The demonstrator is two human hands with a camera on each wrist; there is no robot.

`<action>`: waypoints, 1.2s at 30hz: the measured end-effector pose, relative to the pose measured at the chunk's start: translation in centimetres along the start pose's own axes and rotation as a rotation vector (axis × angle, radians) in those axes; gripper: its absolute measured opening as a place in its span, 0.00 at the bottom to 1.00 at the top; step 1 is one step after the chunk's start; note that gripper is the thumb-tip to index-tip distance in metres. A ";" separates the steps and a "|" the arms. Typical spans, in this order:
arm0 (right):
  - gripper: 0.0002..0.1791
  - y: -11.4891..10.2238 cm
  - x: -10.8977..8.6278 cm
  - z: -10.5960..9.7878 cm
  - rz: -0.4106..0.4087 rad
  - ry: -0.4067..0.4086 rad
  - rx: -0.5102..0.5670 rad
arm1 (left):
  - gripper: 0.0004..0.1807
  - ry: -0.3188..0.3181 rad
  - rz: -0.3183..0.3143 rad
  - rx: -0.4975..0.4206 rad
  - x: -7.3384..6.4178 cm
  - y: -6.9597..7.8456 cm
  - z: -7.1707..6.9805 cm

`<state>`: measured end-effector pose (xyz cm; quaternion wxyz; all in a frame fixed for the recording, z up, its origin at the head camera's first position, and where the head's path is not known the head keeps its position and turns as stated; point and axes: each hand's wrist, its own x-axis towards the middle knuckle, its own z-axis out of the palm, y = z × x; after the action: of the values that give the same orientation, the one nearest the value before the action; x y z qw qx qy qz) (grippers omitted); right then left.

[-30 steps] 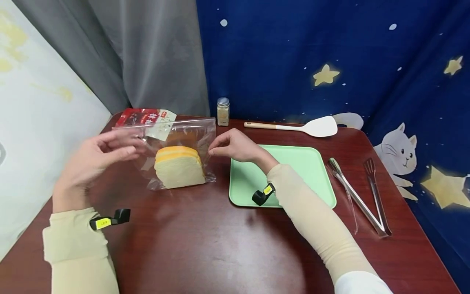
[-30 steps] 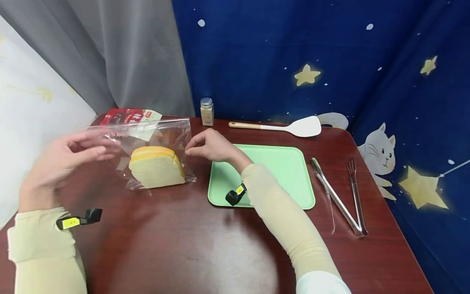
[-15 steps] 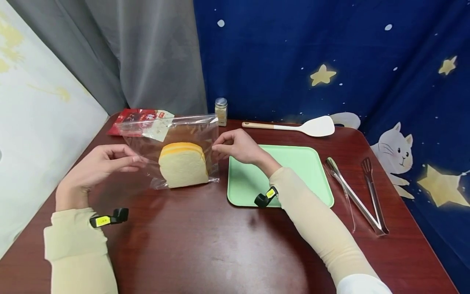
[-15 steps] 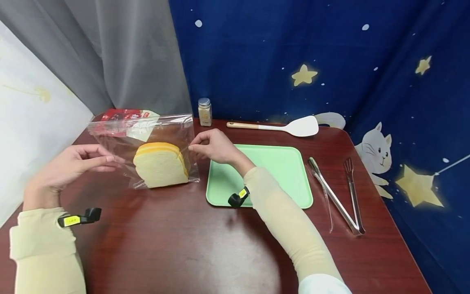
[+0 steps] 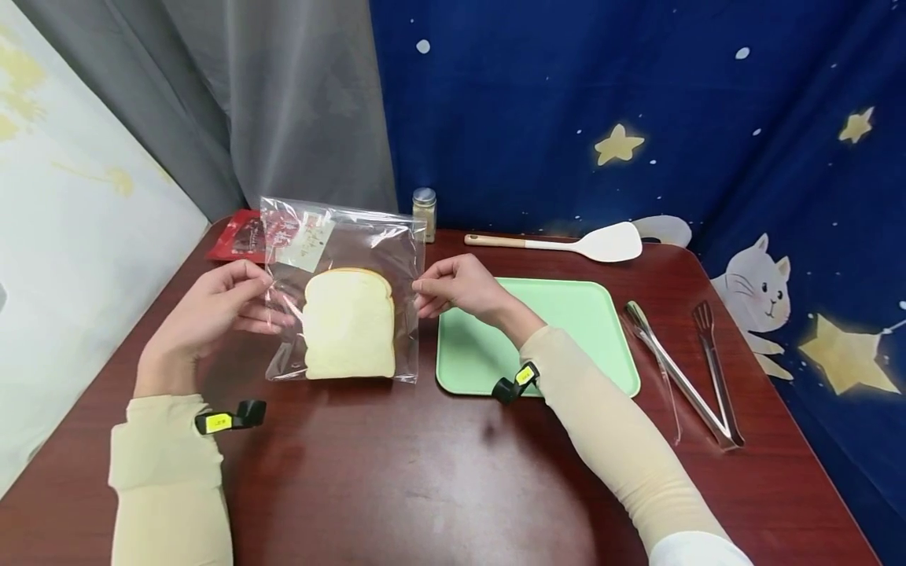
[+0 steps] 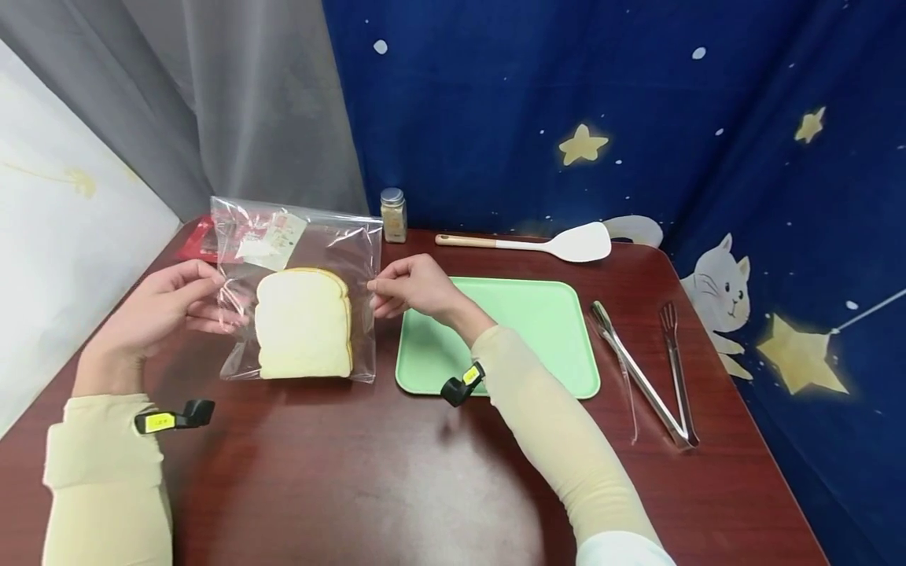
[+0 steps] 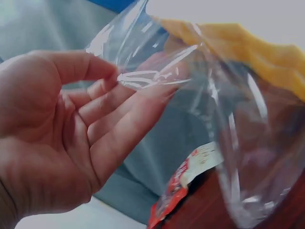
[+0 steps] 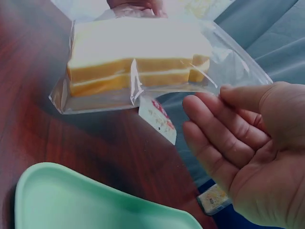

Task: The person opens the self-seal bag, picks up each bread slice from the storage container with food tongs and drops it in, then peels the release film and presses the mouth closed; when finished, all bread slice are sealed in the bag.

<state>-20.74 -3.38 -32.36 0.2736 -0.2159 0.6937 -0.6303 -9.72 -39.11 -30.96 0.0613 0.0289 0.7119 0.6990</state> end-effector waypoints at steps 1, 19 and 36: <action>0.06 0.1 0.0 0.0 0.028 0.006 0.007 | 0.05 0.021 -0.040 0.010 0.2 -0.1 0.1; 0.08 3.7 1.1 -0.3 0.376 -0.004 -0.080 | 0.13 -0.087 -0.480 0.219 4.2 -3.9 0.4; 0.12 4.3 2.0 -0.2 0.381 0.031 -0.313 | 0.12 -0.125 -0.538 0.353 5.2 -5.5 0.6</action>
<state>-22.24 -4.02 -36.84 0.3401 -0.1113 0.8153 -0.4553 -14.50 -37.94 -36.70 0.2813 -0.1070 0.7991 0.5204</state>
